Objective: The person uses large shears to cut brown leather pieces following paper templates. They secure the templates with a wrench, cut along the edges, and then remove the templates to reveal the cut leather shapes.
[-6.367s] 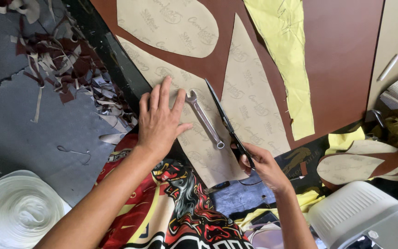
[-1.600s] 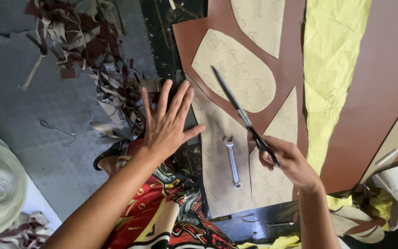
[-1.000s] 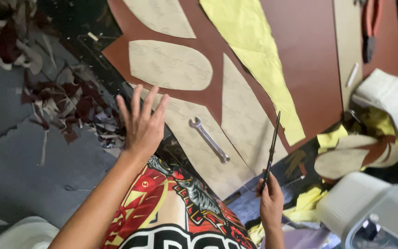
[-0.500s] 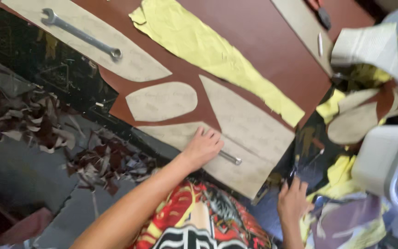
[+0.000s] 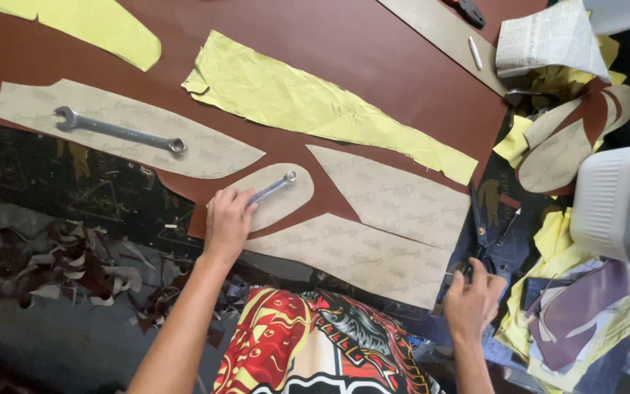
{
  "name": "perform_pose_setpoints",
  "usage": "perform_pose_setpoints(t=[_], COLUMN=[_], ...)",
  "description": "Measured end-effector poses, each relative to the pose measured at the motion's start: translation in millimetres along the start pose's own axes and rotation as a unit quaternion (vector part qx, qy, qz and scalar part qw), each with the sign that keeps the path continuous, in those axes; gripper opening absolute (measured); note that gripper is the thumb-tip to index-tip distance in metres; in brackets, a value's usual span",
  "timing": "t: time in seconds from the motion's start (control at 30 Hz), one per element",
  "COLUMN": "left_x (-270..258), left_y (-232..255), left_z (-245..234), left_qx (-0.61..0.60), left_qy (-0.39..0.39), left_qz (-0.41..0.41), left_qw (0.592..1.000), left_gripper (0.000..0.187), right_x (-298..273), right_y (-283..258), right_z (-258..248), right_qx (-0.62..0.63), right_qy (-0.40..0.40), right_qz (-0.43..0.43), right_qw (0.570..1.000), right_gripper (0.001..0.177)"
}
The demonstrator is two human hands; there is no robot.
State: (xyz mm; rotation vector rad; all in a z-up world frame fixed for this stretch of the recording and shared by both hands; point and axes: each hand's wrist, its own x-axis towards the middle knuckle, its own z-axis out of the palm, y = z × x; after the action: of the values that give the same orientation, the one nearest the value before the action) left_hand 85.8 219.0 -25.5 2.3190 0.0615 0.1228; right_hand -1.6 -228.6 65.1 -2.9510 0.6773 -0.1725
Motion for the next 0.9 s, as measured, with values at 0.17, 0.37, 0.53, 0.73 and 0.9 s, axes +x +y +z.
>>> perform_pose_setpoints(t=[0.17, 0.37, 0.53, 0.73, 0.9], left_x=[2.9, -3.0, -21.5, -33.2, -35.6], left_y=[1.7, 9.2, 50.8, 71.8, 66.2], left_z=[0.2, -0.3, 27.9, 49.9, 56.0], left_qx=[0.076, 0.059, 0.036, 0.113, 0.142], left_qy=[0.000, 0.016, -0.106, -0.202, -0.250], left_qz=[0.010, 0.051, 0.096, 0.067, 0.097], left_qw=[0.997, 0.997, 0.989, 0.970, 0.953], left_gripper=[0.023, 0.025, 0.040, 0.053, 0.031], right_x=[-13.0, -27.3, -37.0, -35.0, -44.1], right_y=[-40.5, -34.7, -2.1, -0.5, 5.7], right_z=[7.9, 16.1, 36.4, 42.9, 50.3], right_qx=[0.052, 0.056, 0.012, 0.049, 0.067], right_qy=[-0.036, -0.045, -0.004, -0.087, -0.138], right_qz=[-0.008, 0.055, 0.036, 0.157, 0.191], right_qw=[0.998, 0.996, 0.999, 0.983, 0.970], right_gripper=[0.042, 0.047, 0.068, 0.055, 0.035])
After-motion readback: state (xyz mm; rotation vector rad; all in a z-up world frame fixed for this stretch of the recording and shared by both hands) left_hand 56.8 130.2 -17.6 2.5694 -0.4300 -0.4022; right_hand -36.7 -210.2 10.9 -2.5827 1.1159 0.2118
